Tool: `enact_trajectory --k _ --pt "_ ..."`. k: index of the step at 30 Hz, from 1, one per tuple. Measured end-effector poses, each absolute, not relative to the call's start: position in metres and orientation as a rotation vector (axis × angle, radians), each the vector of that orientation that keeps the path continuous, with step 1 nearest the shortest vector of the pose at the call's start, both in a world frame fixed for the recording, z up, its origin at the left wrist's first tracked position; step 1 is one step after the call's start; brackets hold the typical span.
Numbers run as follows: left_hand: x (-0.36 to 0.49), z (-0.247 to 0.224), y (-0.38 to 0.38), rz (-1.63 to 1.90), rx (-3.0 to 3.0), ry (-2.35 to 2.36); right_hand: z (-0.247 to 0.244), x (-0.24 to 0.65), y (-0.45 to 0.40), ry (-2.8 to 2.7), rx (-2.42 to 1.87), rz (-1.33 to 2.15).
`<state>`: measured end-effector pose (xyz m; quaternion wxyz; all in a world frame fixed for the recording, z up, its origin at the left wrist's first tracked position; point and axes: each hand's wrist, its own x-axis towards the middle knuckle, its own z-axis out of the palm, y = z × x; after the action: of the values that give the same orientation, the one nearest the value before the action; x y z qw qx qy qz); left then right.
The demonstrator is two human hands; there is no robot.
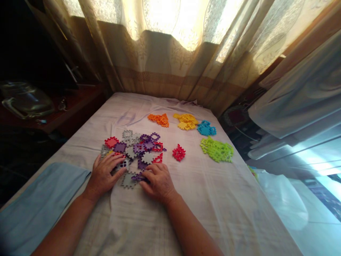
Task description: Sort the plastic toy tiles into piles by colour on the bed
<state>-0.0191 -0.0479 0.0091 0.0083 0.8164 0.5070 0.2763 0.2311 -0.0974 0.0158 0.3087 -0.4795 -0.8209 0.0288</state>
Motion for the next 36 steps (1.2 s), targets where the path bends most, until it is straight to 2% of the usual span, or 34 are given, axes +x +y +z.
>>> enact_trajectory --k 9,22,32,36 --pt "-0.017 0.01 -0.048 0.882 2.532 1.597 0.008 0.27 -0.073 -2.134 -1.554 0.071" --pt "-0.018 0.008 -0.048 0.901 2.527 1.608 0.011 0.269 -0.078 -2.03 -1.741 0.009" --pt "-0.017 0.008 -0.047 0.916 2.501 1.627 0.01 0.279 -0.081 -1.86 -1.695 -0.198" --pt "-0.017 0.008 -0.047 0.913 2.499 1.624 0.008 0.303 -0.073 -1.696 -1.8 -0.32"
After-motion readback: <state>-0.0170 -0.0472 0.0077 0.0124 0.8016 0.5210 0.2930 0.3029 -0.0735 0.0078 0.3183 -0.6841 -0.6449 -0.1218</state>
